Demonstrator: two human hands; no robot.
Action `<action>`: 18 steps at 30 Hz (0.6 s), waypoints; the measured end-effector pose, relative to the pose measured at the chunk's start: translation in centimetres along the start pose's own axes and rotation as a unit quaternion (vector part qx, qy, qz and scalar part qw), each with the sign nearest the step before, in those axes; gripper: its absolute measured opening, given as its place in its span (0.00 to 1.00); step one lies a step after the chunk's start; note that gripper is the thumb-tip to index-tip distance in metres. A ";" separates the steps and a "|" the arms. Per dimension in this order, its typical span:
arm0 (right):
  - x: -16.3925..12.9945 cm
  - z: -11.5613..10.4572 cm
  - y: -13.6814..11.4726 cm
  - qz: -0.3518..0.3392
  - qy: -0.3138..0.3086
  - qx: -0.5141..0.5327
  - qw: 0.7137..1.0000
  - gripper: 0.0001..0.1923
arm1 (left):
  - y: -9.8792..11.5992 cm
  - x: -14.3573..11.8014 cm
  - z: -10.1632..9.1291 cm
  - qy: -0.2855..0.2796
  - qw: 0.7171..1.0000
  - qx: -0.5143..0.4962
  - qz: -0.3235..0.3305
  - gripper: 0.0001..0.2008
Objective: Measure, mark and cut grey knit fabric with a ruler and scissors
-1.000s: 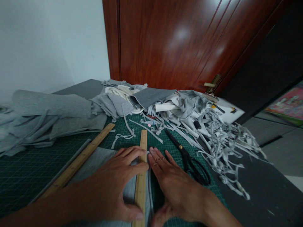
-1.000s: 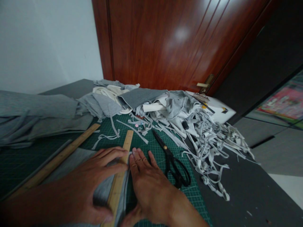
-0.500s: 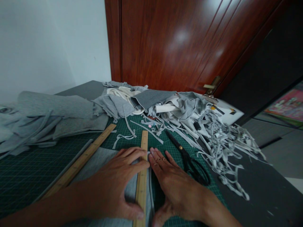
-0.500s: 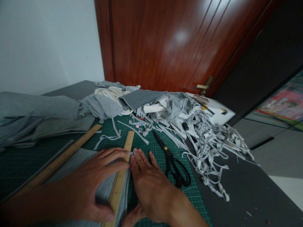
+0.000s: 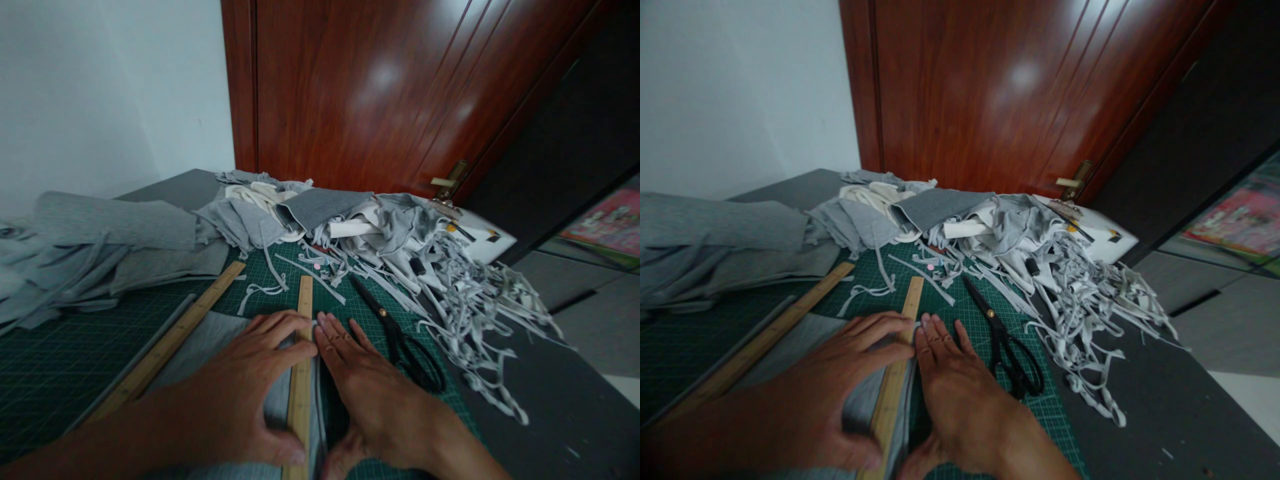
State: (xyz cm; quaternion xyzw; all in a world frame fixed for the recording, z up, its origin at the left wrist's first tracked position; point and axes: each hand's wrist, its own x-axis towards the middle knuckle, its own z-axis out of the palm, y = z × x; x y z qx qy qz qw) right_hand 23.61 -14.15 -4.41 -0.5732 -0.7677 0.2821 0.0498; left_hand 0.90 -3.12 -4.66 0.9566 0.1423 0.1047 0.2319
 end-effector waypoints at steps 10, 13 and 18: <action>0.1 0.2 0.1 0.001 -0.003 0.003 1.000 0.83 | -0.5 -0.3 0.1 -0.005 1.000 0.007 0.007 0.48; -0.3 0.2 -0.3 0.006 0.007 -0.009 1.000 0.82 | -0.6 -0.4 0.2 -0.012 1.000 0.014 0.005 0.49; -0.6 -3.5 -1.1 -0.035 -0.020 -0.001 0.999 0.68 | -0.7 -0.4 0.2 -0.004 1.000 0.013 0.010 0.46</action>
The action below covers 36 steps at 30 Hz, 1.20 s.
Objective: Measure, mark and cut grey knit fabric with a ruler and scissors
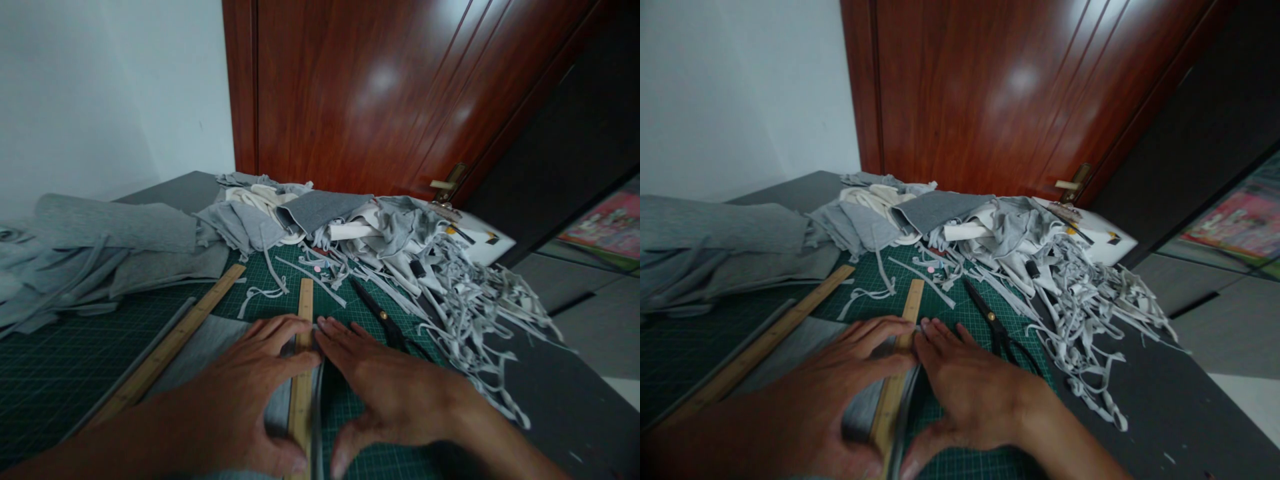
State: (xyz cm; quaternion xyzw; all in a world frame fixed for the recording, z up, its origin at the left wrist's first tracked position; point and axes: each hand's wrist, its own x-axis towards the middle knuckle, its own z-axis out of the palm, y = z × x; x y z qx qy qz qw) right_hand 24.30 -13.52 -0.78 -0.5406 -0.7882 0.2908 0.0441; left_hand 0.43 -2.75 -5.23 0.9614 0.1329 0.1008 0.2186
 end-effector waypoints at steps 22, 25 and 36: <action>12.4 -7.0 8.2 0.178 0.271 -0.105 0.940 0.15 | 0.8 0.0 -1.2 -0.010 0.999 -0.003 -0.032 0.48; 11.2 -7.4 8.2 0.166 0.308 -0.064 0.935 0.13 | 0.7 0.1 -1.0 -0.010 0.999 -0.008 -0.031 0.47; 7.2 -2.8 4.3 0.061 0.301 0.224 0.925 0.06 | 1.1 0.1 -0.6 0.007 1.000 0.010 -0.027 0.46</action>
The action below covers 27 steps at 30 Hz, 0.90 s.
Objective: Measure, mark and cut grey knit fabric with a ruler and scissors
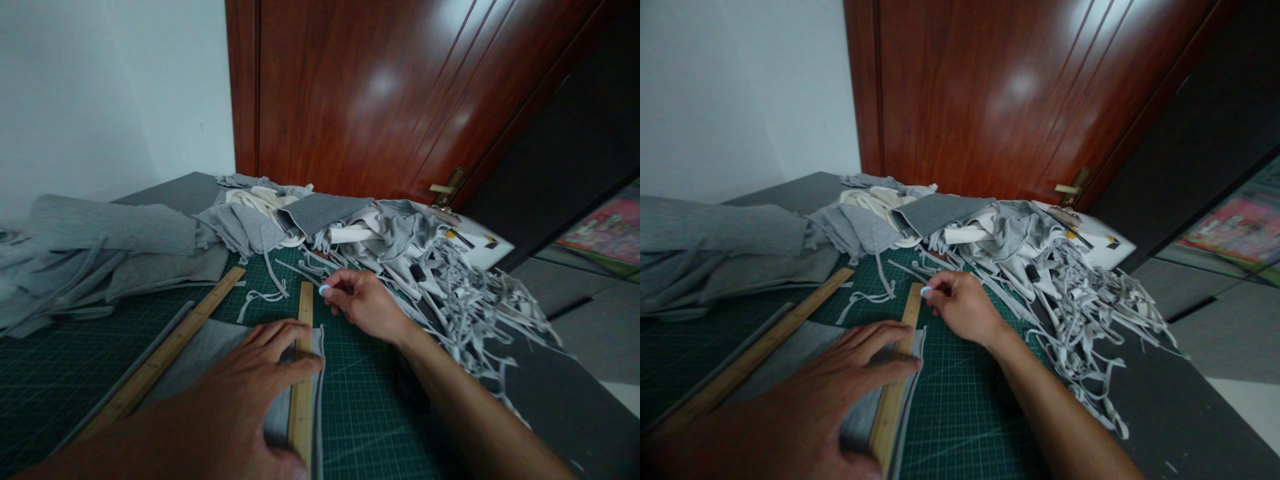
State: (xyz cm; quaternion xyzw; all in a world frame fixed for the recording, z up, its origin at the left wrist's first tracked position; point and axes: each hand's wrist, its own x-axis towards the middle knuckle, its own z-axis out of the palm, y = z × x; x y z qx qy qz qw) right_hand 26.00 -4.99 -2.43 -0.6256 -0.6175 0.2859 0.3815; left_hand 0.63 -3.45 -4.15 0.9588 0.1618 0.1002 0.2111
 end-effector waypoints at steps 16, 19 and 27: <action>-2.1 1.8 1.1 0.060 -0.087 0.144 0.984 0.04 | -1.1 -0.4 0.8 0.016 0.999 -0.005 0.032 0.47; -2.2 1.9 0.9 0.070 -0.087 0.136 0.984 0.06 | -1.3 -0.5 1.0 0.005 1.000 0.005 0.029 0.47; -2.1 2.2 0.3 0.061 -0.083 0.095 0.990 0.08 | -1.2 -0.5 0.8 -0.001 0.999 0.004 0.037 0.49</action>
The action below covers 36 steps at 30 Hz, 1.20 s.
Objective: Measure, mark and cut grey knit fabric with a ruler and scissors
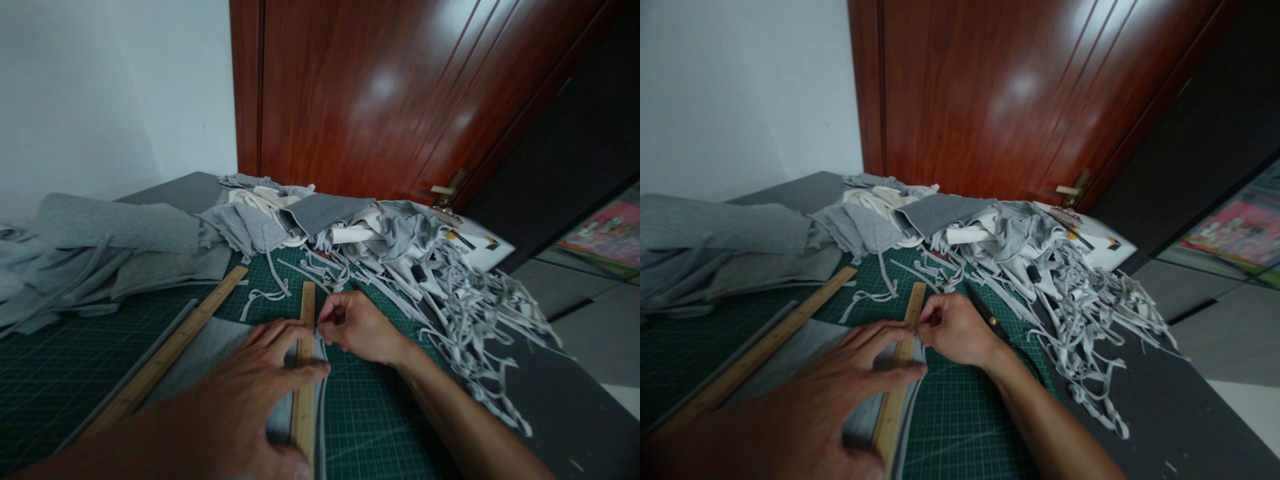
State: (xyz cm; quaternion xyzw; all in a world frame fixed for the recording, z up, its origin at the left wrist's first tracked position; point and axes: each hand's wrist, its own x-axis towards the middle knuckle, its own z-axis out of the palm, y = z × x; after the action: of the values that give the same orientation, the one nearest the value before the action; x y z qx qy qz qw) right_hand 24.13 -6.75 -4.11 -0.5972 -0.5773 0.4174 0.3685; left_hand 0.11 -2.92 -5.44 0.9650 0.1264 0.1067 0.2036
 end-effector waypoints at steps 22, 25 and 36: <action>0.2 -0.1 -0.7 0.033 0.005 -0.075 0.997 0.09 | 0.1 0.1 -0.5 -0.030 1.000 -0.008 0.005 0.44; -0.2 0.5 -0.6 0.031 -0.012 -0.084 0.996 0.10 | -0.1 0.1 -0.3 -0.012 1.000 -0.005 0.014 0.46; 0.0 0.5 -0.6 0.006 0.078 -0.087 0.993 0.08 | 0.1 -0.1 -0.2 -0.018 1.000 -0.010 -0.005 0.48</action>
State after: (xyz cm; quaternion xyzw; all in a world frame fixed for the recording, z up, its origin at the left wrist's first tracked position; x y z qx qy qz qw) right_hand 23.46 -6.73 -3.76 -0.6612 -0.5771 0.3201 0.3568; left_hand -0.01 -2.98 -5.26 0.9641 0.1264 0.0898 0.2158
